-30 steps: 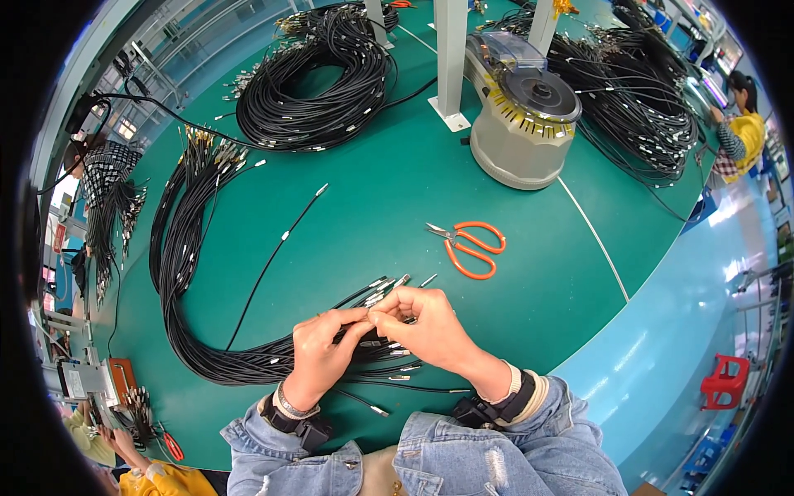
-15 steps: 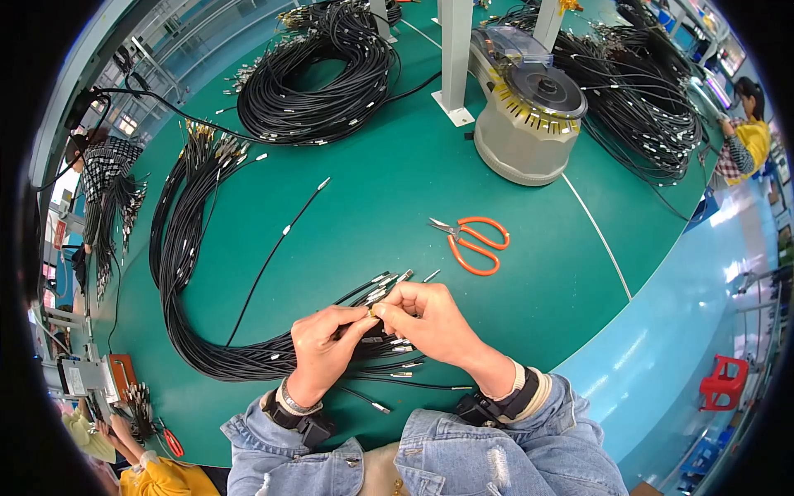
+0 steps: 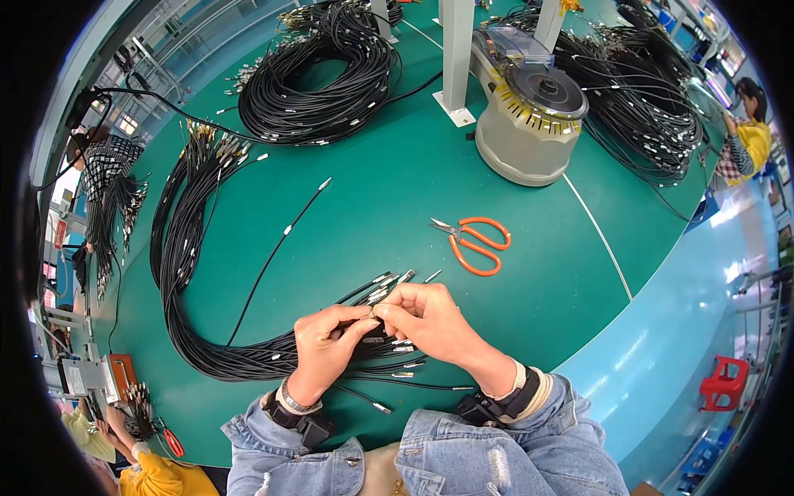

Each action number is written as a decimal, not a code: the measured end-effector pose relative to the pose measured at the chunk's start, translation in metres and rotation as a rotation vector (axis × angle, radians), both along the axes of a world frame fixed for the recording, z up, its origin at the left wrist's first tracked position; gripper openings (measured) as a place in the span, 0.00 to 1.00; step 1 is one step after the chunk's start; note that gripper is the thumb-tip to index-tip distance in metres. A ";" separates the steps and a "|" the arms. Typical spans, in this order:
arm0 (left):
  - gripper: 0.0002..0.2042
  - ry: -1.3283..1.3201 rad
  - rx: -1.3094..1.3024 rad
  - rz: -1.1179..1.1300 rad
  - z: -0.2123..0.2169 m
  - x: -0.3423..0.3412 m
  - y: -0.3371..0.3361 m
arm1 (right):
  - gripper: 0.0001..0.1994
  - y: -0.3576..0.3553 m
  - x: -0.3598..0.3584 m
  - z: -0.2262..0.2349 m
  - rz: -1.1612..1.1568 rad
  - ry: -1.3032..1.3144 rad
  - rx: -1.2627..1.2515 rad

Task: The person trims the ends of black cables using shears, then picks up a yellow component and attaches it to the end of a cable by hand. After repeating this process for several cables, the person gathers the cables together and moves them to the side.

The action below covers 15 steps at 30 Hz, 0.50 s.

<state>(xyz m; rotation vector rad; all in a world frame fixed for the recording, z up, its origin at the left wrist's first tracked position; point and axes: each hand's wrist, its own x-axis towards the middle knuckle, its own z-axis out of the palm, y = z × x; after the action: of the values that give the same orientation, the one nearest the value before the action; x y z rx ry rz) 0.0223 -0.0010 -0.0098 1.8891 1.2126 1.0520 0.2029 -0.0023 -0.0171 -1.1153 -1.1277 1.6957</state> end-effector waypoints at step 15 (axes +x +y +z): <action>0.06 0.115 0.176 0.019 -0.021 -0.006 -0.008 | 0.04 -0.003 -0.005 -0.010 0.085 -0.138 0.084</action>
<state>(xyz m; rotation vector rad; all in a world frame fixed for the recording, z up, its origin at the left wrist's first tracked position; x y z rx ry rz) 0.0165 -0.0086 -0.0306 2.1015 1.2394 1.1041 0.1979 -0.0054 -0.0274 -1.1609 -1.3372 1.6397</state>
